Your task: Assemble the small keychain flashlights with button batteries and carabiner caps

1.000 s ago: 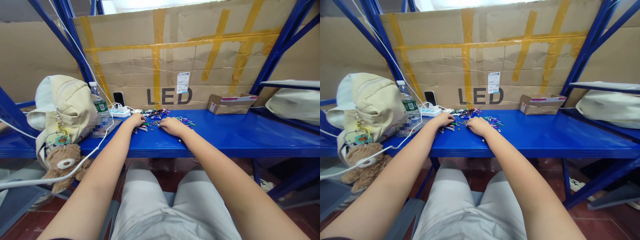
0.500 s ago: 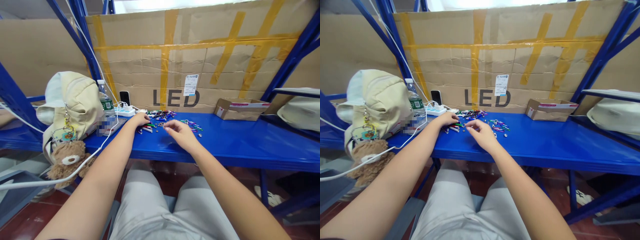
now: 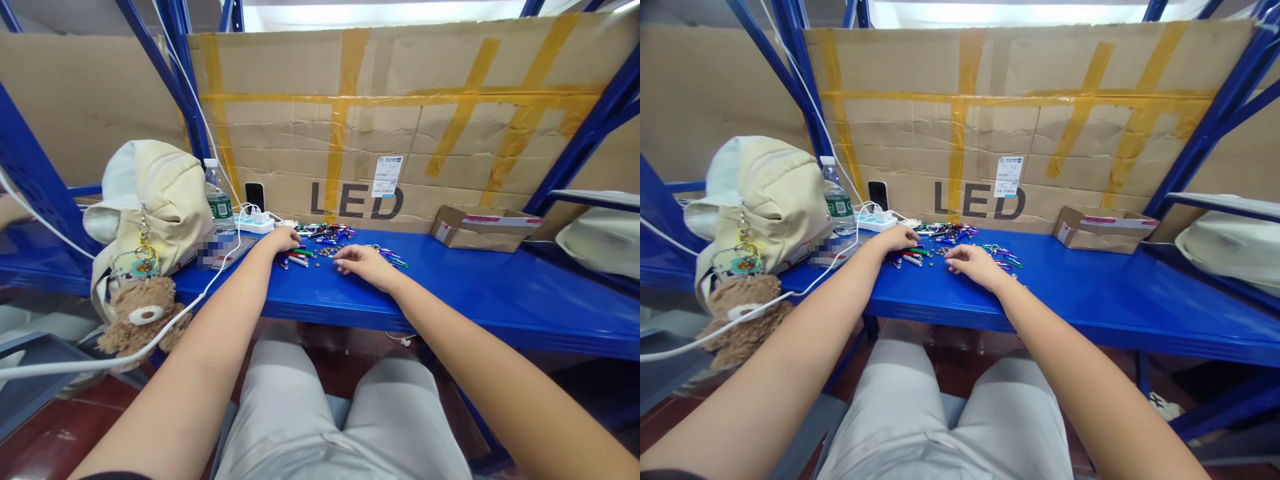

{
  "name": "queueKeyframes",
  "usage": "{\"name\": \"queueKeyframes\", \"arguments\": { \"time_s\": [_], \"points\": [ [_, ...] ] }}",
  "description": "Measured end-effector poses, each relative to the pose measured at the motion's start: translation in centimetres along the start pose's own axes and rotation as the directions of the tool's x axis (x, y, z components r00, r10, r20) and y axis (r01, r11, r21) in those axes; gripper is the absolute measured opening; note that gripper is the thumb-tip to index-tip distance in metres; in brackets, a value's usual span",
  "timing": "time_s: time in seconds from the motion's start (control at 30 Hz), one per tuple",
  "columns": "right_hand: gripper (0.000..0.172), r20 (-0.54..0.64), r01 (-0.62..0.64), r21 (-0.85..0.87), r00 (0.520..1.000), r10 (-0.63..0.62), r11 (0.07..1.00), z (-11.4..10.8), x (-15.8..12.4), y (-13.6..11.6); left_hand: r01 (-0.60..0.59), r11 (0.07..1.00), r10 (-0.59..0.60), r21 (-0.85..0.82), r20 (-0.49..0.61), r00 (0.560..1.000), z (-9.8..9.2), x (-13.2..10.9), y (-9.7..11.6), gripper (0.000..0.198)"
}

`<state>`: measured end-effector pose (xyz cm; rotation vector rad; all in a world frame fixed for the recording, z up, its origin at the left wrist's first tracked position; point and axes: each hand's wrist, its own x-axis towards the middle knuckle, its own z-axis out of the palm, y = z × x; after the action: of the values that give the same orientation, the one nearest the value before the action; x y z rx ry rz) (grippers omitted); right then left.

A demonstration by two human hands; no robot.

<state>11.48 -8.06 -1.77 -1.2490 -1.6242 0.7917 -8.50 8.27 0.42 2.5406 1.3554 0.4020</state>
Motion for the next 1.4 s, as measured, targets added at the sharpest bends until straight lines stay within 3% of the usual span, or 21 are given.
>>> {"name": "queueKeyframes", "arguments": {
  "time_s": [0.27,0.5,0.57,0.67,0.8,0.93,1.13,1.4],
  "points": [
    [0.022,-0.262,0.082,0.210,0.965,-0.025,0.974,-1.1,1.8,1.4,0.027,1.000,-0.026,0.015,-0.063,0.998,0.5,0.4,-0.2,0.020],
    [0.018,-0.329,0.047,0.207,0.944,0.025,0.977,-1.1,1.6,0.8,0.034,0.999,-0.035,-0.004,-0.138,0.990,0.9,0.7,0.0,0.010],
    [0.017,-0.340,0.040,0.201,0.940,0.032,0.979,-1.0,1.6,0.7,-0.021,1.000,0.016,-0.021,-0.220,0.975,0.9,0.6,0.5,0.013],
    [0.017,-0.351,0.041,0.177,0.936,0.024,0.983,-1.0,1.7,0.5,-0.212,0.972,0.169,-0.101,-0.327,0.930,1.1,0.1,2.0,0.022],
    [0.021,-0.361,0.051,0.136,0.933,0.001,0.989,-1.0,1.7,0.4,-0.417,0.863,0.365,-0.284,-0.220,0.905,2.1,-0.8,4.5,0.021],
    [0.029,-0.343,0.077,0.013,0.937,-0.068,0.997,-1.1,1.5,0.3,-0.528,0.746,0.475,-0.405,-0.231,0.849,3.0,-1.4,6.4,0.020],
    [0.035,-0.348,0.107,-0.144,0.925,-0.151,0.984,-1.4,1.4,0.4,-0.545,0.648,0.529,-0.533,-0.200,0.825,3.4,-1.8,7.1,0.018],
    [0.034,-0.290,0.092,-0.199,0.946,-0.148,0.976,-1.2,1.2,0.3,-0.522,0.672,0.515,-0.525,-0.175,0.839,3.3,-2.0,7.1,0.014]
  ]
}}
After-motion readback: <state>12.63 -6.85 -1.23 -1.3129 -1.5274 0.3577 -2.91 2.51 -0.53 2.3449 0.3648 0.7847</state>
